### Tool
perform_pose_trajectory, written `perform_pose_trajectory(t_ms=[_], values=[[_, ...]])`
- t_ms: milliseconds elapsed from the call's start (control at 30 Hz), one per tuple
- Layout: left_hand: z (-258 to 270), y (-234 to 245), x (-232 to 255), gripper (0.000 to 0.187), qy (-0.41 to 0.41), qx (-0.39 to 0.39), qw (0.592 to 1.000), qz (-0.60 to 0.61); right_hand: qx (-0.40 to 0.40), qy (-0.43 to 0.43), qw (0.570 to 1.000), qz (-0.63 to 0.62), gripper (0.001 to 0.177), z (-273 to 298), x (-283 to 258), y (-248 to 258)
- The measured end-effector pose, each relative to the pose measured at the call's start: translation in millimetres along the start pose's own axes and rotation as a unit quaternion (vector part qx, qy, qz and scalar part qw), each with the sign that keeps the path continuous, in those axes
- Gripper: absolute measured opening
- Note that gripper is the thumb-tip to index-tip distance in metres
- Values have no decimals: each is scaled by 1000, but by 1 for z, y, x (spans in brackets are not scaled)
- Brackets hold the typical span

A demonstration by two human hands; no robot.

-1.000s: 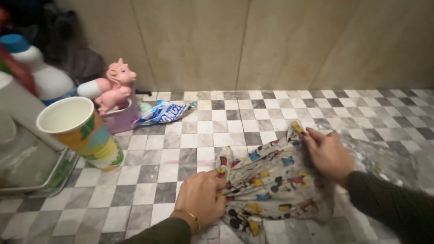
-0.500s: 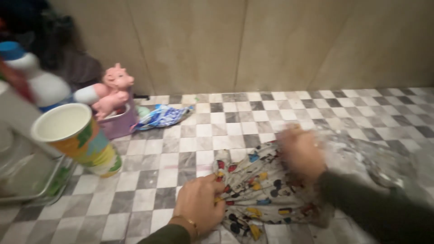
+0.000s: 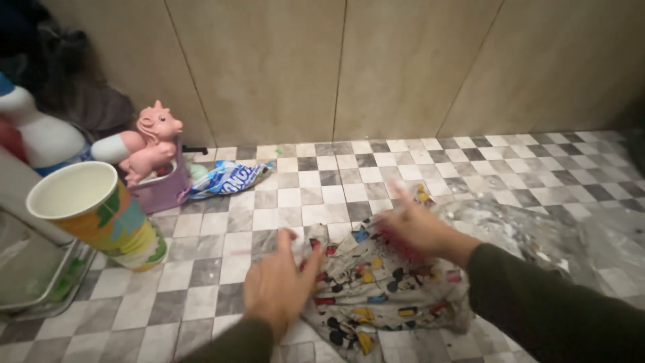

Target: The person is hand-washing and scrubbing small clothing items on the bathroom floor.

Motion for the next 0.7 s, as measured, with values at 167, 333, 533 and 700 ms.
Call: perform_pose_trajectory(t_ms=[167, 333, 533, 700], values=[[-42, -5, -2, 52, 89, -101, 990, -31, -113, 45, 978, 171, 88, 12, -9, -36], [-113, -26, -21, 51, 77, -38, 991, 106, -84, -4, 991, 105, 71, 12, 14, -8], [-87, 18, 3, 76, 44, 105, 974, 195, 153, -132, 977, -72, 67, -1, 105, 81], [-30, -26, 76, 43, -203, -52, 977, 24, 272, 2, 962, 33, 78, 4, 89, 81]])
Point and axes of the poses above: each hand's wrist, its own z-axis away from the middle knuckle, its own y-axis out of the back of the hand, x = y × z, the point moved 8 cm from there along -z, towards the middle knuckle, and after that the axes turned 4 degrees about -x, right-handed, at the moved point
